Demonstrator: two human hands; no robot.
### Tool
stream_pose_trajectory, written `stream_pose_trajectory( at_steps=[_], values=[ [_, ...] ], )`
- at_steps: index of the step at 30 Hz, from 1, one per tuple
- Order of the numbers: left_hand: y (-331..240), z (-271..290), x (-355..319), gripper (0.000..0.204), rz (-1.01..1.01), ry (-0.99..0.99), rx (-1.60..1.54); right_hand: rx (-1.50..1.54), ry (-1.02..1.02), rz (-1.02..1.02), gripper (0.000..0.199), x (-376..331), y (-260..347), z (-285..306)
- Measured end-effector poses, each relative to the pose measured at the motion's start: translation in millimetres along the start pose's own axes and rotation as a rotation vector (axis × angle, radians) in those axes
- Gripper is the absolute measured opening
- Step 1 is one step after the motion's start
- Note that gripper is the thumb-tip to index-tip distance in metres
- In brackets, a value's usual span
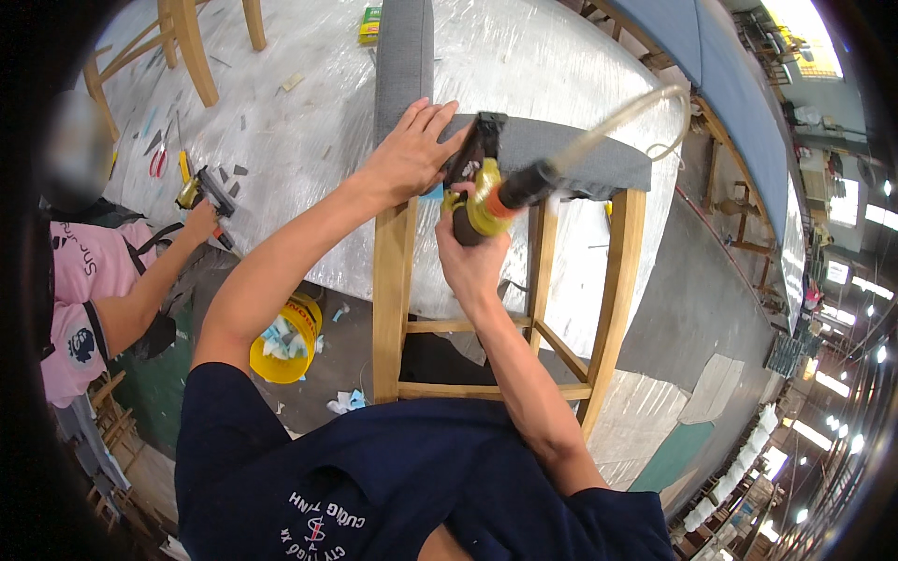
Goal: The person is upholstering a wooden chair with grey fabric. They pull the fabric taut over the seat and backrest, using a staple gun to secure it to the wooden frame. They also use a screwdriver to tuck the fabric into the seams and a utility knife to trim excess material. The person works on different sides of the chair, ensuring the fabric is smooth and properly attached.
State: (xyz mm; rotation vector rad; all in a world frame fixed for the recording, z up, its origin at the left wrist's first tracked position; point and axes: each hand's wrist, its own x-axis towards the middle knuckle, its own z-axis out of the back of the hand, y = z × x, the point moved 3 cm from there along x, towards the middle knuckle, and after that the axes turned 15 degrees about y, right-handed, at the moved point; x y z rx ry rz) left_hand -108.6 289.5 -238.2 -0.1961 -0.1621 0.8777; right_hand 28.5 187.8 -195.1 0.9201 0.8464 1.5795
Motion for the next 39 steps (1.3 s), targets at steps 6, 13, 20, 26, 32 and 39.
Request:
stream_pose_trajectory(
  at_steps=[6, 13, 20, 26, 32, 39],
  values=[
    [8, 8, 2, 0.08, -0.018, 0.085, -0.036, 0.019, -0.011, 0.0, 0.035, -4, -7, 1],
    [95, 28, 50, 0.054, 0.28, -0.039, 0.233, 0.098, 0.038, -0.092, 0.039, -20, -6, 26],
    [59, 5, 22, 0.054, 0.136, 0.071, 0.029, 0.113, 0.065, -0.135, 0.038, -21, -3, 28],
    [31, -4, -14, 0.062, 0.131, 0.051, -0.007, 0.03, 0.056, -0.075, 0.038, -9, 6, 18],
    [14, -6, -20, 0.082, 0.201, 0.113, -0.02, 0.157, 0.047, -0.061, 0.04, -9, -5, 1],
    [-1, -7, -19, 0.098, 0.31, 0.028, -0.058, 0.175, 0.112, -0.196, 0.036, -9, -3, -8]
  ],
)
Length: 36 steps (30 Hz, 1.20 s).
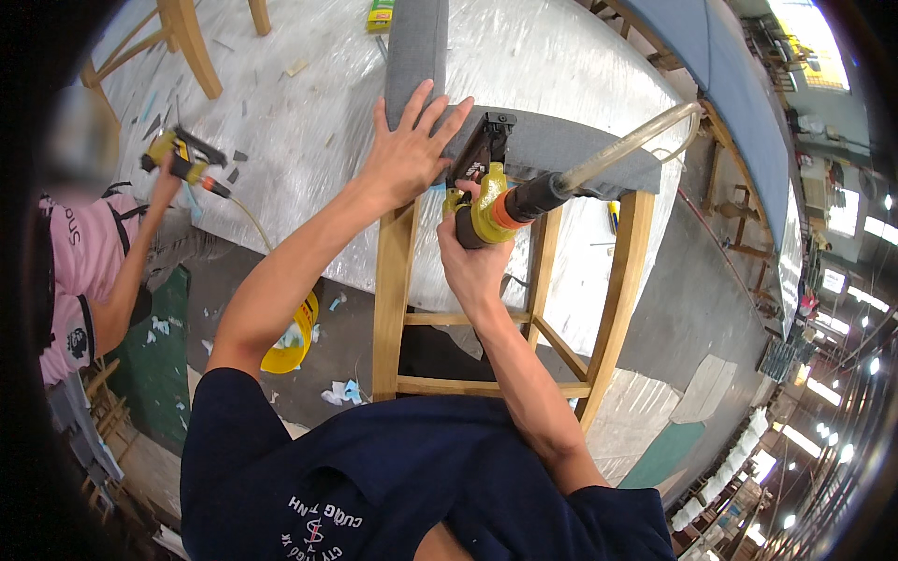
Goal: The person is upholstering a wooden chair with grey fabric. They pull the fabric taut over the seat and backrest, using a staple gun to secure it to the wooden frame. They also use a screwdriver to tuck the fabric into the seams and a utility knife to trim excess material. The person works on different sides of the chair, ensuring the fabric is smooth and properly attached.
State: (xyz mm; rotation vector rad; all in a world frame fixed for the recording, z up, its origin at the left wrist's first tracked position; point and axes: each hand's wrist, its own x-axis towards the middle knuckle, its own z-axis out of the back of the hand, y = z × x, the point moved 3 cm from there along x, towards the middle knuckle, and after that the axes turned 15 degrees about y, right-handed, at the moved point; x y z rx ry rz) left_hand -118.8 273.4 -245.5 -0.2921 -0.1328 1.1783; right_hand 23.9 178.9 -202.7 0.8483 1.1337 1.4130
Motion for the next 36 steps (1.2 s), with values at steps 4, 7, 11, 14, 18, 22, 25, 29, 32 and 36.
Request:
stream_pose_trajectory(
  at_steps=[4, 7, 11, 14, 18, 22, 25, 29, 32, 36],
  values=[
    [-4, -4, -1, 0.103, 0.031, -0.016, -0.015, -0.075, -0.037, 0.102, 0.031, 10, -1, -6],
    [1, -3, 2, 0.106, 0.001, 0.014, -0.089, -0.076, -0.085, 0.168, 0.029, 12, 0, -7],
    [33, 2, 3, 0.112, -0.101, -0.068, -0.251, -0.079, -0.022, 0.077, 0.031, 10, 12, 1],
    [32, 2, 6, 0.112, 0.095, 0.094, -0.25, -0.117, -0.063, 0.137, 0.033, 7, -1, 4],
    [17, 8, 2, 0.11, 0.272, 0.219, -0.265, -0.09, -0.047, 0.094, 0.033, 11, 4, -1],
    [12, 0, -4, 0.11, 0.265, 0.149, -0.31, -0.099, 0.008, 0.043, 0.035, 9, 1, -7],
    [10, -2, -2, 0.112, 0.265, 0.103, -0.328, -0.256, -0.079, 0.247, 0.034, 17, -10, -11],
    [20, -2, -1, 0.104, 0.201, 0.167, -0.357, -0.108, -0.096, 0.133, 0.032, 16, -6, -14],
    [48, 7, 9, 0.083, 0.126, 0.259, -0.305, -0.066, -0.059, 0.024, 0.033, 10, -1, 6],
    [55, 26, 46, 0.063, 0.124, 0.216, -0.235, -0.064, -0.023, -0.017, 0.035, 0, 21, 18]
  ],
)
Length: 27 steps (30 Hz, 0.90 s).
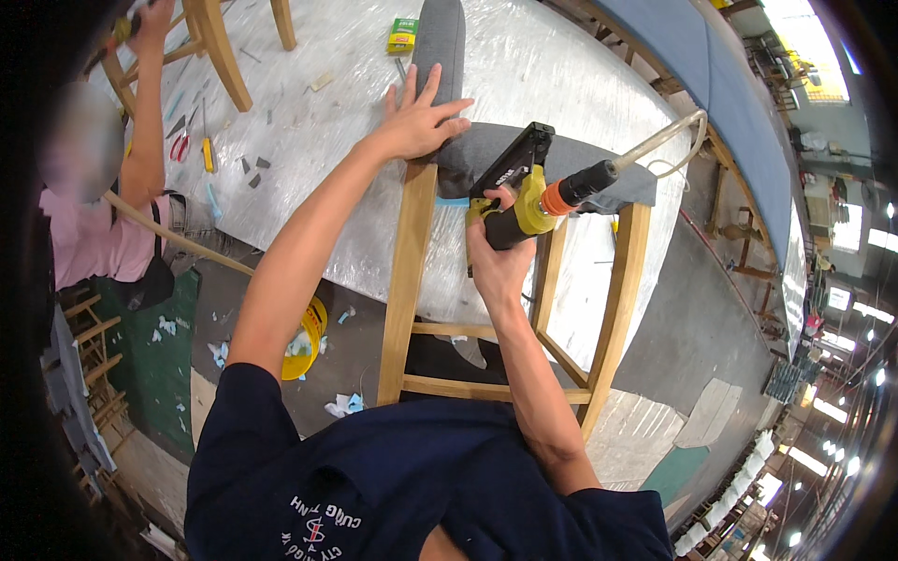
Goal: The person is upholstering a wooden chair with grey fabric. They pull the fabric taut over the seat and backrest, using a staple gun to secure it to the wooden frame. They also use a screwdriver to tuck the fabric into the seams and a utility knife to trim excess material. The person works on different sides of the chair, ensuring the fabric is smooth and properly attached.
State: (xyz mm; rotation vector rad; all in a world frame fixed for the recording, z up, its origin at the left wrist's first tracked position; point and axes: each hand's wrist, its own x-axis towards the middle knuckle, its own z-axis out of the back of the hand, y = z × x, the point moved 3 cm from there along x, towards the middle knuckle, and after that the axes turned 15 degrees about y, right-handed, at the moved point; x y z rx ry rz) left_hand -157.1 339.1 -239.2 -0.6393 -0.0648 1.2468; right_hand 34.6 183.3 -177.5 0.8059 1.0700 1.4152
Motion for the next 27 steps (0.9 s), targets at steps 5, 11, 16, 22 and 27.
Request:
stream_pose_trajectory(
  at_steps=[5, 11, 16, 22, 27],
  values=[
    [-23, -36, -18, 0.053, -0.133, -0.13, 0.253, -0.068, 0.006, 0.009, 0.036, -6, -11, 10],
    [-29, -40, -38, 0.078, -0.174, -0.069, 0.284, -0.028, 0.002, 0.011, 0.036, -3, -13, 6],
    [-36, -40, -37, 0.1, -0.086, -0.049, 0.192, 0.037, 0.005, 0.054, 0.037, 2, -12, -11],
    [-37, -47, -38, 0.109, -0.017, -0.29, 0.027, 0.053, 0.032, 0.057, 0.036, 12, -11, -26],
    [-37, -47, -39, 0.106, -0.038, -0.318, -0.007, -0.119, -0.027, 0.248, 0.033, 21, -25, -31]
  ],
)
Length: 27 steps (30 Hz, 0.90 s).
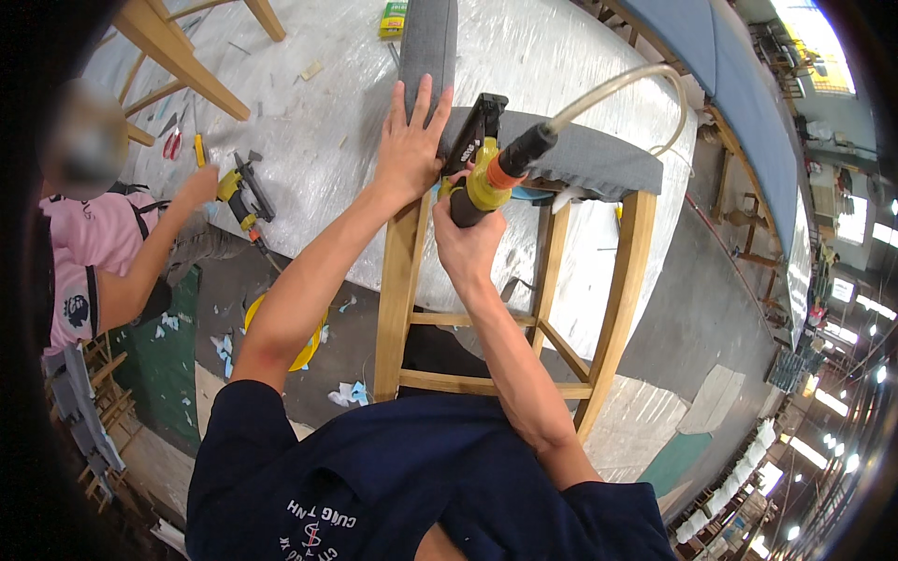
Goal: The person is upholstering a wooden chair with grey fabric. They pull the fabric taut over the seat and backrest, using a staple gun to secure it to the wooden frame. They also use a screwdriver to tuck the fabric into the seams and a utility knife to trim excess material. The person works on different sides of the chair, ensuring the fabric is smooth and properly attached.
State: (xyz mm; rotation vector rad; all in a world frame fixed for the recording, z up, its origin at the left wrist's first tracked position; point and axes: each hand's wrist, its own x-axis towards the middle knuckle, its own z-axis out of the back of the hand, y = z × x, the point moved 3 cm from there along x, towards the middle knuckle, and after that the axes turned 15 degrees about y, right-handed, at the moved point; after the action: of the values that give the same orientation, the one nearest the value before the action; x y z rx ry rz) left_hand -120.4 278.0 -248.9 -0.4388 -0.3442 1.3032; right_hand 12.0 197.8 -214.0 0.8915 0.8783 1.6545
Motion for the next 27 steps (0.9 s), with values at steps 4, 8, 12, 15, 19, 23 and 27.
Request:
stream_pose_trajectory(
  at_steps=[4, 8, 12, 15, 19, 23, 27],
  values=[
    [16, 13, -17, 0.103, -0.194, 0.145, -0.034, 0.152, 0.044, -0.139, 0.034, -4, 7, 8],
    [25, 12, -23, 0.1, -0.282, 0.178, -0.155, 0.111, 0.038, -0.122, 0.034, -3, 22, 9],
    [35, 13, -23, 0.095, -0.309, 0.214, -0.241, 0.069, -0.023, -0.035, 0.034, 3, 8, -8],
    [38, 9, -24, 0.09, -0.333, 0.215, -0.301, 0.246, 0.109, -0.279, 0.027, -8, 15, -6],
    [39, 5, -21, 0.09, -0.368, 0.139, -0.303, 0.091, 0.029, -0.028, 0.032, -2, -2, -16],
    [25, 20, -27, 0.084, -0.308, 0.155, -0.119, 0.056, 0.01, -0.077, 0.034, -8, -1, 5],
    [5, 21, -48, 0.081, -0.162, 0.094, -0.042, 0.175, 0.1, -0.244, 0.051, -44, 12, 90]
  ],
)
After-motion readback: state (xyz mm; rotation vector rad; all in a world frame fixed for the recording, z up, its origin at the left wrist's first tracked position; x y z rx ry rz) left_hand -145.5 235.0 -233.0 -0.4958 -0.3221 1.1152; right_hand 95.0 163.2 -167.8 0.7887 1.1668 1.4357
